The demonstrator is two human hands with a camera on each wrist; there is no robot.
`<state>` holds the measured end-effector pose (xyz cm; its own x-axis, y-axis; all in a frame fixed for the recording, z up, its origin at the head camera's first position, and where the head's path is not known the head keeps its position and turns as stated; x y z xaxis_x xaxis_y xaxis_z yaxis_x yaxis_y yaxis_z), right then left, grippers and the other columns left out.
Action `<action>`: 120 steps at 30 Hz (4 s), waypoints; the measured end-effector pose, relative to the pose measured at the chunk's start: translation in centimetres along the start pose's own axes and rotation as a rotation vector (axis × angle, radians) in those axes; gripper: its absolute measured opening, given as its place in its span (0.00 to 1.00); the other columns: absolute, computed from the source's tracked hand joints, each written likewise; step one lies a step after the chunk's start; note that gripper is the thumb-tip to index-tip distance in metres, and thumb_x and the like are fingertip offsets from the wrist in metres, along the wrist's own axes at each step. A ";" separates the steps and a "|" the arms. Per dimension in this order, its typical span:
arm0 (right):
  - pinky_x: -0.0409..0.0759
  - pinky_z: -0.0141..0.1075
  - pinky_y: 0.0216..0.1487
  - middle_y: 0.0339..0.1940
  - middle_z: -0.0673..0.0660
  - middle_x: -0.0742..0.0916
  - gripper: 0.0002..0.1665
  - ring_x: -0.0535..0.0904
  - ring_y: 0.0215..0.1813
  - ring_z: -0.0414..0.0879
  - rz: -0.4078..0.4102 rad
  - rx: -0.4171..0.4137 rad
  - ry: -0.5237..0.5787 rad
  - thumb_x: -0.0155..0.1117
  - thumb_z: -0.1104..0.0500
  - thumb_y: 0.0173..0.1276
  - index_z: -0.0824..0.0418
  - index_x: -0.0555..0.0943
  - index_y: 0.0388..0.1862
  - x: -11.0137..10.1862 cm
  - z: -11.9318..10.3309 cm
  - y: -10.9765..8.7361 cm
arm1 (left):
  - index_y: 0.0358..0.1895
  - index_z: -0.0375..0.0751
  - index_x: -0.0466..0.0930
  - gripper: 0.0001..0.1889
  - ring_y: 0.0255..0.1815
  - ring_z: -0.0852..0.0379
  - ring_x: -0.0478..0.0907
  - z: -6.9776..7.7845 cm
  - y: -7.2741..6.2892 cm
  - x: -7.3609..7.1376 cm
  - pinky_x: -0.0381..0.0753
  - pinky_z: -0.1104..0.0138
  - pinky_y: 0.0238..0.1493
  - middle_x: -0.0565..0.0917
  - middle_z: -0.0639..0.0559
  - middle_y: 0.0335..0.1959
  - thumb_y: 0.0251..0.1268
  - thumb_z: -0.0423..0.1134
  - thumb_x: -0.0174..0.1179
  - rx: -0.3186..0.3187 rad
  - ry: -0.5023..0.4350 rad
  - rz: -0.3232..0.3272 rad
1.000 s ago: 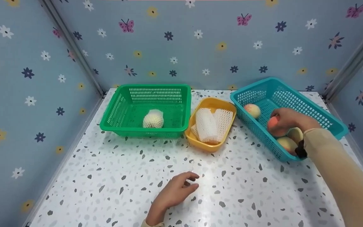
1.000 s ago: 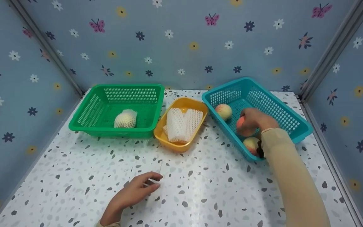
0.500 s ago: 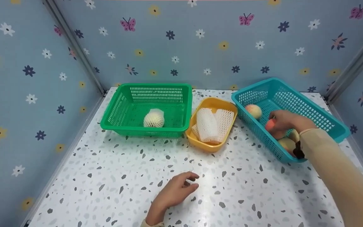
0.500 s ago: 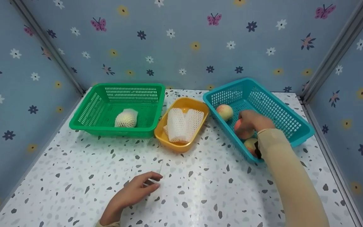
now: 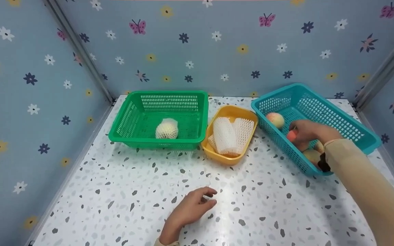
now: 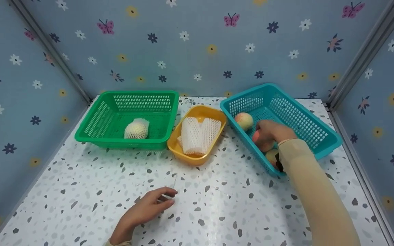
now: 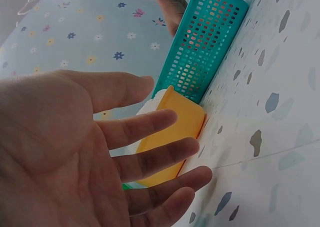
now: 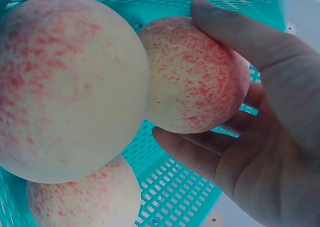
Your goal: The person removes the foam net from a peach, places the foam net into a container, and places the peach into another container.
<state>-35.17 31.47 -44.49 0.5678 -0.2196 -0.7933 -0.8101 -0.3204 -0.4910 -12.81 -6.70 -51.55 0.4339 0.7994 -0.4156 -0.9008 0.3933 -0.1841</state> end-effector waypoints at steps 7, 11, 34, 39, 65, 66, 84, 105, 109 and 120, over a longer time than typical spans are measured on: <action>0.75 0.56 0.49 0.55 0.68 0.76 0.36 0.71 0.52 0.61 0.008 -0.024 -0.029 0.69 0.53 0.62 0.69 0.69 0.63 -0.3 -0.1 0.0 | 0.56 0.42 0.78 0.17 0.47 0.52 0.78 0.1 0.2 0.0 0.75 0.54 0.50 0.80 0.48 0.51 0.70 0.45 0.58 0.010 0.011 -0.004; 0.74 0.57 0.50 0.56 0.68 0.75 0.36 0.70 0.53 0.61 0.001 -0.006 -0.020 0.69 0.53 0.62 0.68 0.69 0.64 -0.2 -0.2 0.2 | 0.57 0.43 0.78 0.17 0.48 0.52 0.78 0.0 0.2 0.1 0.75 0.54 0.51 0.81 0.48 0.51 0.70 0.45 0.57 0.000 0.012 -0.006; 0.74 0.56 0.50 0.58 0.69 0.74 0.35 0.70 0.53 0.61 0.007 -0.043 0.008 0.68 0.54 0.63 0.69 0.69 0.64 -0.1 -0.3 0.1 | 0.56 0.43 0.79 0.16 0.48 0.53 0.78 -0.3 0.0 0.1 0.75 0.54 0.51 0.81 0.49 0.50 0.71 0.46 0.57 -0.003 -0.004 -0.021; 0.76 0.52 0.48 0.56 0.69 0.76 0.32 0.72 0.51 0.59 0.023 -0.087 0.006 0.66 0.55 0.64 0.70 0.70 0.62 -0.1 -0.3 -0.1 | 0.55 0.42 0.79 0.16 0.47 0.52 0.78 -0.3 -0.1 0.1 0.75 0.55 0.50 0.81 0.49 0.49 0.70 0.45 0.57 0.025 -0.003 -0.011; 0.72 0.61 0.54 0.58 0.74 0.76 0.31 0.71 0.59 0.67 0.006 -0.072 0.008 0.65 0.55 0.65 0.71 0.71 0.62 0.2 -0.1 0.0 | 0.55 0.45 0.80 0.15 0.48 0.53 0.78 -0.8 -0.1 0.1 0.75 0.54 0.50 0.81 0.54 0.49 0.70 0.45 0.58 -0.027 -0.023 -0.018; 0.72 0.61 0.54 0.58 0.74 0.76 0.31 0.71 0.59 0.68 0.008 -0.076 0.006 0.65 0.55 0.66 0.71 0.71 0.62 0.2 -0.2 0.0 | 0.55 0.45 0.80 0.15 0.49 0.52 0.78 -0.8 0.0 0.0 0.75 0.54 0.51 0.81 0.53 0.49 0.70 0.45 0.58 -0.029 -0.025 -0.020; 0.71 0.63 0.55 0.60 0.73 0.74 0.33 0.70 0.60 0.67 -0.019 -0.044 0.029 0.66 0.52 0.65 0.69 0.71 0.63 0.1 -0.3 0.1 | 0.56 0.44 0.79 0.16 0.48 0.52 0.78 -0.7 -0.2 0.0 0.75 0.54 0.50 0.81 0.52 0.48 0.70 0.45 0.58 -0.015 -0.013 -0.008; 0.78 0.56 0.49 0.50 0.69 0.82 0.25 0.78 0.51 0.62 0.178 -0.144 -0.051 0.63 0.53 0.69 0.72 0.78 0.55 -2.9 -1.8 -2.7 | 0.56 0.45 0.79 0.15 0.49 0.52 0.78 -0.8 -0.1 -0.1 0.74 0.53 0.52 0.81 0.52 0.49 0.71 0.45 0.57 -0.034 -0.021 -0.033; 0.79 0.52 0.40 0.41 0.63 0.85 0.14 0.79 0.40 0.54 0.344 -0.167 -0.031 0.63 0.58 0.69 0.68 0.82 0.45 -4.2 -2.2 -4.5 | 0.56 0.45 0.79 0.15 0.49 0.53 0.78 -0.9 0.0 -0.1 0.74 0.53 0.52 0.81 0.53 0.49 0.71 0.45 0.57 -0.036 -0.015 -0.029; 0.76 0.51 0.36 0.36 0.62 0.84 0.08 0.78 0.37 0.55 0.746 -0.162 0.076 0.65 0.59 0.68 0.64 0.80 0.40 -3.5 -5.1 -10.2 | 0.56 0.43 0.79 0.16 0.46 0.52 0.79 -0.5 -0.1 0.0 0.77 0.57 0.49 0.81 0.51 0.49 0.70 0.45 0.58 0.032 -0.032 -0.005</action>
<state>-28.19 30.78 -34.85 -0.1081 -0.4916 -0.8641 -0.9544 -0.1920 0.2286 -12.77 -6.95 -51.94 0.4393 0.8114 -0.3856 -0.8978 0.4113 -0.1575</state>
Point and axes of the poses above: each hand's wrist, its own y-axis towards the middle knuckle, its own x-axis out of the palm, z = x × y, the point moved 4 cm from there along y, towards the middle knuckle
